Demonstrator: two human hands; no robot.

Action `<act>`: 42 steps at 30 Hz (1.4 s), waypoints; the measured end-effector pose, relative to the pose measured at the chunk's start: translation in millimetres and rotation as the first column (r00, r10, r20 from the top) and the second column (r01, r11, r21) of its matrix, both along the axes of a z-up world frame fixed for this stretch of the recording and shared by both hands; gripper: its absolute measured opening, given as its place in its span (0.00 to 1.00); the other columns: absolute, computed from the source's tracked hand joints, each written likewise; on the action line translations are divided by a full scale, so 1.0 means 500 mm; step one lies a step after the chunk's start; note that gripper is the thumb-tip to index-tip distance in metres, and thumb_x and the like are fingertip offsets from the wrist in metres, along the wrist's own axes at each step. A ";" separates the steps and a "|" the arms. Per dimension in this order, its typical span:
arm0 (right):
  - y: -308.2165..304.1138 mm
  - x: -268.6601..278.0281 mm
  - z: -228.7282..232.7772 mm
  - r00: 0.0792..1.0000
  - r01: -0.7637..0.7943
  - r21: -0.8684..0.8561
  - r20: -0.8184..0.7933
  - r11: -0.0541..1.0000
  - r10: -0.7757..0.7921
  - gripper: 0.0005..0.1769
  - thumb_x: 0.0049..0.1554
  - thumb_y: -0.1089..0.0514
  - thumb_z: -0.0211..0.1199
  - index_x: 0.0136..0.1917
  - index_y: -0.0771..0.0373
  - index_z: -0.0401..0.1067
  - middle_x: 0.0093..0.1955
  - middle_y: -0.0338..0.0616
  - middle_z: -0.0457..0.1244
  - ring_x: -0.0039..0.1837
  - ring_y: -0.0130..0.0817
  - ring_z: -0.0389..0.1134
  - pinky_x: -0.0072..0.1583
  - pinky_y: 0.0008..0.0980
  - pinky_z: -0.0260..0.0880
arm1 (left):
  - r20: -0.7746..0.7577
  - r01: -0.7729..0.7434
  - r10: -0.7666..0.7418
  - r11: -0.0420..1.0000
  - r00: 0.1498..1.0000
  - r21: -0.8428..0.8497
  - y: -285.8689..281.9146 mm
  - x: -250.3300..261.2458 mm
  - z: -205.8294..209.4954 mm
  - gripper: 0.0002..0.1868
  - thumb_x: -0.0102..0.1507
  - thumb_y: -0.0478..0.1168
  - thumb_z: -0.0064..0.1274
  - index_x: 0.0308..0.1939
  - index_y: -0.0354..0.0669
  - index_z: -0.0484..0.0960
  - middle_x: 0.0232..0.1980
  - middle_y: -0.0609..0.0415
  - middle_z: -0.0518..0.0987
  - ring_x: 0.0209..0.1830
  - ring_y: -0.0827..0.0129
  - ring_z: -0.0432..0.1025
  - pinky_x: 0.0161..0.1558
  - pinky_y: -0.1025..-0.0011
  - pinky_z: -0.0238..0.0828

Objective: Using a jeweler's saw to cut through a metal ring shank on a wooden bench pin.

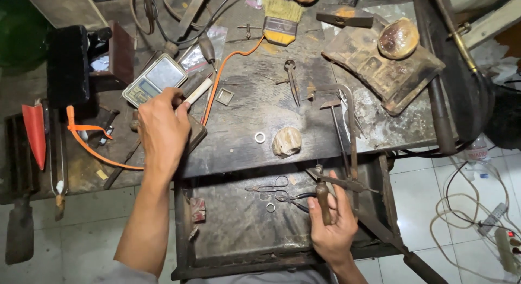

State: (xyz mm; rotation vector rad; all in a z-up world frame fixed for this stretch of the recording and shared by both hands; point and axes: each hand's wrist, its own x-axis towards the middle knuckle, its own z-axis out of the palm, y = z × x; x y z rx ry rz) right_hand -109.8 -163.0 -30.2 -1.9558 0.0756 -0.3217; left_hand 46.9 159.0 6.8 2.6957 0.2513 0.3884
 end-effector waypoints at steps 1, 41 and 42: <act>0.001 0.000 0.005 1.000 0.003 -0.001 0.000 1.000 -0.003 0.34 0.58 0.62 0.66 0.76 0.67 0.62 0.44 0.35 0.69 0.41 0.16 0.65 0.46 0.14 0.70 | 0.000 0.003 -0.003 1.000 1.000 -0.001 0.005 0.007 0.002 0.10 0.62 0.34 0.62 0.48 0.38 0.84 0.38 0.43 0.85 0.37 0.37 0.76 0.41 0.45 0.68; 0.033 -0.014 -0.010 0.899 -0.390 -0.180 0.140 0.903 0.416 0.25 0.58 0.65 0.65 0.66 0.80 0.66 0.68 0.63 0.64 0.59 0.45 0.77 0.60 0.28 0.80 | -0.230 -0.076 -0.275 0.475 0.934 -0.877 -0.034 -0.093 0.022 0.16 0.64 0.41 0.58 0.53 0.39 0.87 0.36 0.59 0.81 0.30 0.81 0.67 0.30 0.82 0.61; 0.027 -0.012 -0.008 0.908 -0.362 -0.193 0.149 0.912 0.392 0.26 0.58 0.65 0.66 0.66 0.80 0.65 0.68 0.62 0.64 0.51 0.40 0.80 0.54 0.24 0.84 | -0.163 0.010 -0.204 0.653 0.965 -0.757 -0.027 -0.082 0.031 0.15 0.66 0.45 0.56 0.54 0.46 0.87 0.35 0.64 0.77 0.32 0.81 0.64 0.34 0.81 0.58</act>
